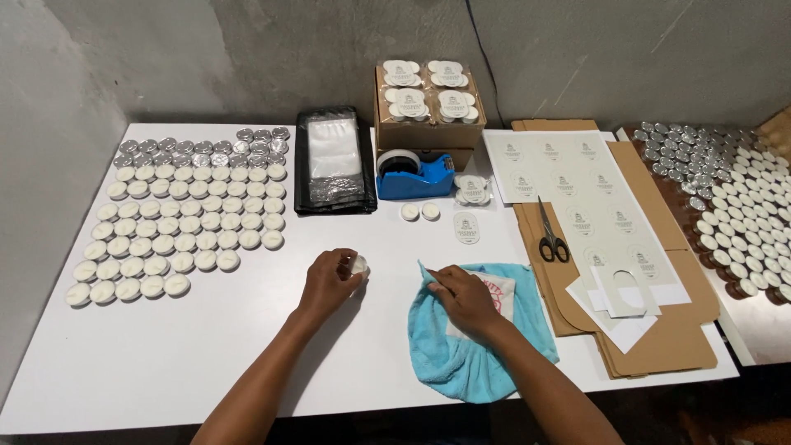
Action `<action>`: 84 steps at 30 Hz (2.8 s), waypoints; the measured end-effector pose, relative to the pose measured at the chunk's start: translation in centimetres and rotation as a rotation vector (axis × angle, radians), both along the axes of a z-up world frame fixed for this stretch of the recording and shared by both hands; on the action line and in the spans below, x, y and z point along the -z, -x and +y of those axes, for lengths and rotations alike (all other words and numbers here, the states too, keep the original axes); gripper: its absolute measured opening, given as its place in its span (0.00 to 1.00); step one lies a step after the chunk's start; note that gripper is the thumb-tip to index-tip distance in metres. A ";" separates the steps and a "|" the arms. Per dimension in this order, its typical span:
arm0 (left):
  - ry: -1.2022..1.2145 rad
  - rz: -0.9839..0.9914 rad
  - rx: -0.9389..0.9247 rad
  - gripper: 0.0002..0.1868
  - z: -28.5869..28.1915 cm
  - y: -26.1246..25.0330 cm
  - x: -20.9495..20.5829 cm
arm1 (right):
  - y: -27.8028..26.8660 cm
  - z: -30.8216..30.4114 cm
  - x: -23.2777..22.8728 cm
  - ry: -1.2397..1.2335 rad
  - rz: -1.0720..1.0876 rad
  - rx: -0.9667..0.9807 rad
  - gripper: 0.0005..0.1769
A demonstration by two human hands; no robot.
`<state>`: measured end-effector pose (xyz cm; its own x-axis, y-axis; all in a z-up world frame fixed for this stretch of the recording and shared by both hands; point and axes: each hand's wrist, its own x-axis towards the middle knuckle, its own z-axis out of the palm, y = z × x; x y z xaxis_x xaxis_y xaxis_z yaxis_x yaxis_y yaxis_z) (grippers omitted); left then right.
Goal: Packing small tea light candles into plastic bags and cutting labels from a sheet.
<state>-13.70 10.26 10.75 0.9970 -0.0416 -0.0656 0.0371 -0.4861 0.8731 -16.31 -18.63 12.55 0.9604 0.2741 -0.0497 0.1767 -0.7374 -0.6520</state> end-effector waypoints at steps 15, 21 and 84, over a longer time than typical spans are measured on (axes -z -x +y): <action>0.159 0.020 0.229 0.22 -2.7 0.0 0.3 | -1.8 2.9 1.3 -0.049 -0.032 -0.112 0.21; 0.211 0.087 0.224 0.20 -3.0 0.2 0.1 | -1.8 3.3 0.8 -0.103 -0.071 -0.154 0.20; 0.754 0.234 0.037 0.28 -3.7 0.9 2.9 | -2.5 3.7 4.5 -0.120 -0.068 -0.219 0.12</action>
